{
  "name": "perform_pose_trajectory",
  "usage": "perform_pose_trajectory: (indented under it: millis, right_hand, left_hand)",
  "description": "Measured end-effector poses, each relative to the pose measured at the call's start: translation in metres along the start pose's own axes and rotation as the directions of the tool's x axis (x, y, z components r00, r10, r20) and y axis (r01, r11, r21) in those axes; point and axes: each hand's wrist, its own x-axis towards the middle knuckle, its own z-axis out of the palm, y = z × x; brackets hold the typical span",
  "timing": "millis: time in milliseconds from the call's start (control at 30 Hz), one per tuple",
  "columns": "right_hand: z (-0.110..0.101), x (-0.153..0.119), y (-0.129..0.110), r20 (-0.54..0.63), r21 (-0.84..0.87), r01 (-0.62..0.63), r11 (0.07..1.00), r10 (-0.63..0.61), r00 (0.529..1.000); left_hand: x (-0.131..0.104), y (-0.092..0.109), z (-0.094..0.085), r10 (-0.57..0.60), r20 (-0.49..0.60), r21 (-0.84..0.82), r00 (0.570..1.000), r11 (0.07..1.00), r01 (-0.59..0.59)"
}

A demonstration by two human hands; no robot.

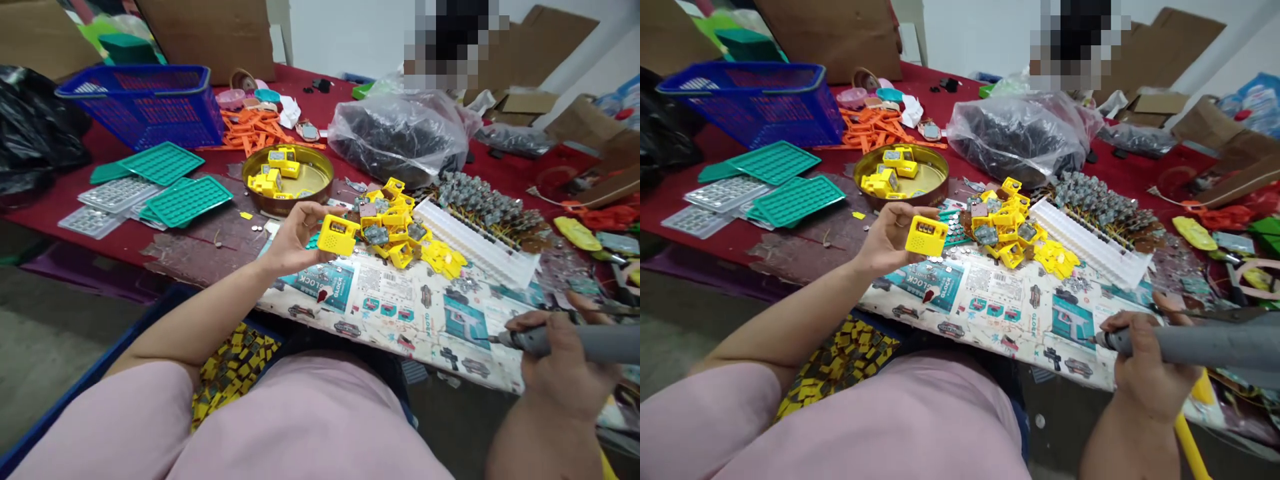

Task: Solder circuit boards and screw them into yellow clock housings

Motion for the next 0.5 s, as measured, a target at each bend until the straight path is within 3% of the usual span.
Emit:
perform_pose_trajectory:
  millis: [100,233,400,500]
  right_hand:
    - [-0.005,0.000,0.002,0.028,0.045,0.054,0.998,-0.055,0.998]
    - [-0.015,0.003,0.011,-0.042,0.031,0.145,0.989,-0.144,0.989]
    - [-0.025,0.008,0.022,-0.126,0.051,0.168,0.984,-0.160,0.979]
    - [-0.027,0.008,0.024,-0.130,0.024,0.156,0.988,-0.151,0.980]
  left_hand:
    - [-0.013,-0.002,0.023,-0.055,0.023,-0.140,0.998,0.988,0.057]
    - [-0.029,-0.004,0.042,-0.179,0.034,-0.219,0.983,0.959,0.182]
    - [-0.046,-0.003,0.057,-0.413,0.011,-0.275,0.911,0.874,0.400]
    - [-0.050,-0.004,0.062,-0.460,0.037,-0.290,0.887,0.844,0.450]
